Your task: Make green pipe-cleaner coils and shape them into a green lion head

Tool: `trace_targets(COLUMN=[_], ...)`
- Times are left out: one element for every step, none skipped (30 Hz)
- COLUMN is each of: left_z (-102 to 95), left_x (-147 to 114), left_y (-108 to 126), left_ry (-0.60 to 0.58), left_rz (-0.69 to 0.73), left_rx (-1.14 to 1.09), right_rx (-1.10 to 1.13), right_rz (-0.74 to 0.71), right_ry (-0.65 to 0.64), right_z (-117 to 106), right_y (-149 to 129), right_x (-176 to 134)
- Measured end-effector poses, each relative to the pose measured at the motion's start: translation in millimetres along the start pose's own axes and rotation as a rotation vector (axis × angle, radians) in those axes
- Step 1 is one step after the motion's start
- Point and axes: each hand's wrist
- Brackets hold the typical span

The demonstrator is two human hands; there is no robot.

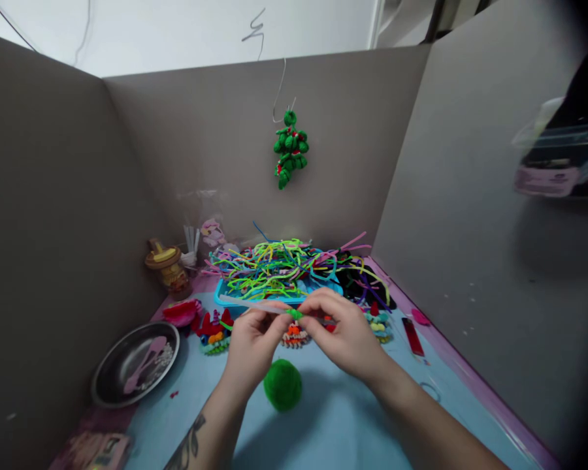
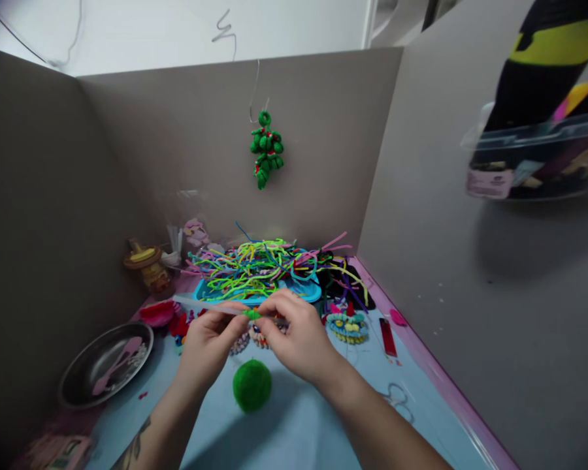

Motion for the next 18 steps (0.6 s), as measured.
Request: trace_targets(left_z=[-0.1,-0.2,-0.1,0.0,0.1,0.3,0.4,0.5,0.5,0.6,0.7,0.9,1.2,1.7,2.2,2.9,3.6,4.3], left_x=[-0.1,-0.2,-0.3,-0.5,-0.6,-0.8,-0.9,-1.0,-1.0,-0.9,-0.8,-0.5,-0.3,0.0,0.3,0.6,1.0,1.3], left_y=[0.5,1.0,1.4,1.8,2.0,2.1,2.1,2.1,1.9,1.7,1.5,1.1,0.6,0.1,-0.6,-1.4,-2.2,-3.2], left_ry=[-0.005,-0.009,-0.009,-0.006,-0.002,0.001,0.004,0.007,0.011,0.015,0.023,0.033,0.043,0.052,0.061,0.07,0.079,0.089], left_rz=[0.008,0.017,0.027,0.035,0.038,0.036,0.03,0.022,0.016,0.01,0.003,-0.005,-0.017,-0.033,-0.049,-0.064,-0.079,-0.094], left_rx=[0.013,0.029,0.045,0.061,0.075,0.084,0.089,0.094,0.097,0.1,0.1,0.099,0.094,0.087,0.08,0.076,0.072,0.069], right_rx=[0.013,0.019,0.018,0.012,0.003,-0.005,-0.013,-0.019,-0.027,-0.037,-0.051,-0.07,-0.094,-0.126,-0.165,-0.212,-0.264,-0.315], right_rz=[0.015,0.032,0.049,0.065,0.079,0.088,0.091,0.086,0.076,0.061,0.044,0.024,0.005,-0.012,-0.026,-0.039,-0.049,-0.057], right_ry=[-0.012,-0.02,-0.029,-0.038,-0.05,-0.064,-0.079,-0.093,-0.103,-0.111,-0.119,-0.126,-0.134,-0.14,-0.145,-0.145,-0.141,-0.132], right_z=[-0.8,-1.4,-1.6,-1.6,-1.5,-1.4,-1.4,-1.5,-1.7,-1.9,-2.0,-1.8,-1.2,0.0,1.7,4.2,7.1,10.4], right_y=[-0.2,-0.1,0.3,0.9,1.7,2.4,3.1,3.8,4.3,4.8,5.2,5.6,6.1,6.9,8.0,9.4,11.1,13.0], right_x=[0.6,1.1,1.5,1.7,1.7,1.5,1.2,0.7,0.2,-0.4,-1.0,-1.6,-2.2,-2.8,-3.3,-3.8,-4.2,-4.5])
Point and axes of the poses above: each hand's wrist, its own x-axis towards the middle knuckle, its own z-axis out of the palm, y = z × x, and after that the axes turned 11 degrees about -y, right-handed
